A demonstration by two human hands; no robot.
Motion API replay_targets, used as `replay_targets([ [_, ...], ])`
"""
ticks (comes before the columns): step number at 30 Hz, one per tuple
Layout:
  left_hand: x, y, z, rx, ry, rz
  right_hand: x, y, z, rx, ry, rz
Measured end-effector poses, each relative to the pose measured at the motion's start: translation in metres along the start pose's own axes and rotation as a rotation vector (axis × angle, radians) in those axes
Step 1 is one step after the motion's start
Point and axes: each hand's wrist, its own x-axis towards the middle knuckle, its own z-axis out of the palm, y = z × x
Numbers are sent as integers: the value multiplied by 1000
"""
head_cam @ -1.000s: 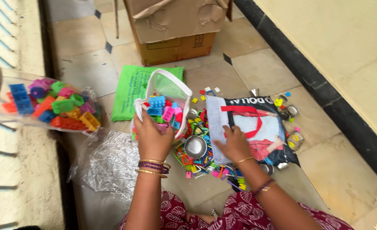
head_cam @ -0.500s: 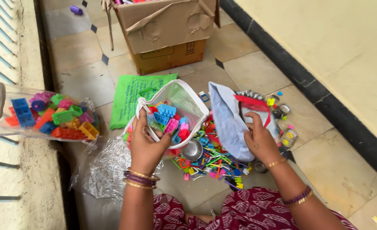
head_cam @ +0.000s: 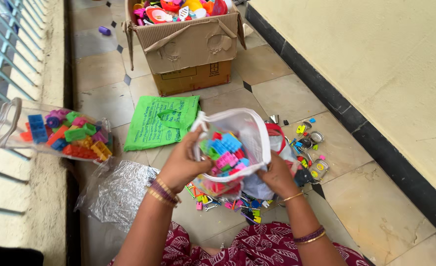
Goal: The person sits on the floor and sorts a large pile of colorful plastic building blocks and small metal kitchenware into separate bags. They pick up individual pieces and place them into a clear mesh bag and a green bag, occasionally adjusting the bags and the pile.
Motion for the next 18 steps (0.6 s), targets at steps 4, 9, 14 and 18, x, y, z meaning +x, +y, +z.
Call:
replay_targets([
  [4,19,-29,24,144,-56,-49,6,5,-21,256,43,202],
  [9,45,-50,59,635,-84,129,5,-2,-59,238,148,92],
  [14,75,-58,108,681,-111,108,-11,-12,-116,-86,145,31],
  [18,103,-74,138,555,-92,-109,-15,-14,-118,-207,64,11],
])
